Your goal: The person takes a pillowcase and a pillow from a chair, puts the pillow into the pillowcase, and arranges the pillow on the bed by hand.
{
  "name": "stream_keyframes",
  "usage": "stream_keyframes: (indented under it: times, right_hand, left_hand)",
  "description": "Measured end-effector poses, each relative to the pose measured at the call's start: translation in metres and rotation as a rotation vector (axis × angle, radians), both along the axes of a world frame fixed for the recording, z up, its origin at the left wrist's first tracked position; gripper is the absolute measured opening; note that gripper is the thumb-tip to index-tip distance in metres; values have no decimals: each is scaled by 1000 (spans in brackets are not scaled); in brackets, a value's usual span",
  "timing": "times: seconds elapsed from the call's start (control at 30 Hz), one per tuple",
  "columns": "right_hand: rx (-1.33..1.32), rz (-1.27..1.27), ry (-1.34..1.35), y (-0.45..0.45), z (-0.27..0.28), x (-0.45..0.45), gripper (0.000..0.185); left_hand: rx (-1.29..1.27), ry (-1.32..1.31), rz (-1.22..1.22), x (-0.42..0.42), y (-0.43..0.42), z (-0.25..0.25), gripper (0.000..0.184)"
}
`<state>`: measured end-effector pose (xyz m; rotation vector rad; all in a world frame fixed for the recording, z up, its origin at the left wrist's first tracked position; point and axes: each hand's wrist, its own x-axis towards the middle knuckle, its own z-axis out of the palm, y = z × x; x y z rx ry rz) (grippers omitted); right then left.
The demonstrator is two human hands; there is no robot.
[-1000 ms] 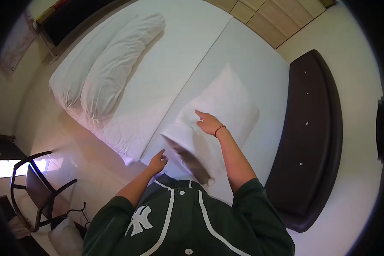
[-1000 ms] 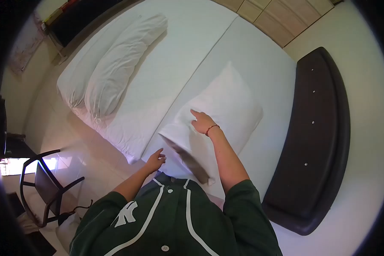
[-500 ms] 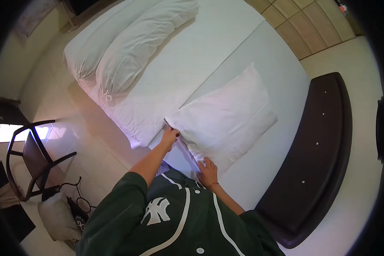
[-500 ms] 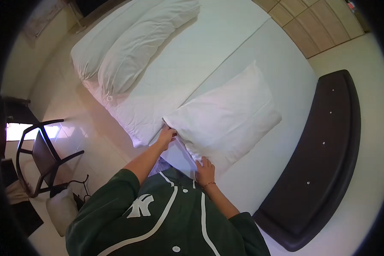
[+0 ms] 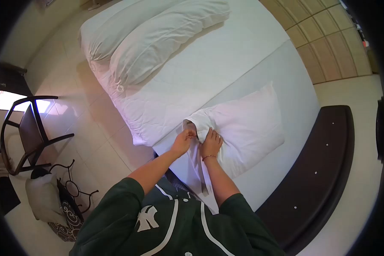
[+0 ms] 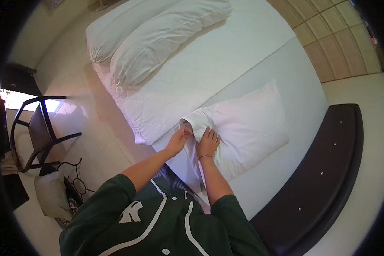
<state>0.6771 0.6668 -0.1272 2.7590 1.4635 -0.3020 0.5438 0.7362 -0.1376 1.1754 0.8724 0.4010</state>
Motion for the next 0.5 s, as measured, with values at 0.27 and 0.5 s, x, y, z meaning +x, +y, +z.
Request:
stream_keyframes:
  times: [0.27, 0.5]
  right_hand:
    - [-55, 140, 75, 39, 72, 44, 47]
    - [34, 67, 38, 62, 112, 88, 51]
  left_hand:
    - [990, 630, -745, 36, 19, -36, 37]
    - [1074, 860, -1098, 61, 8, -65, 45]
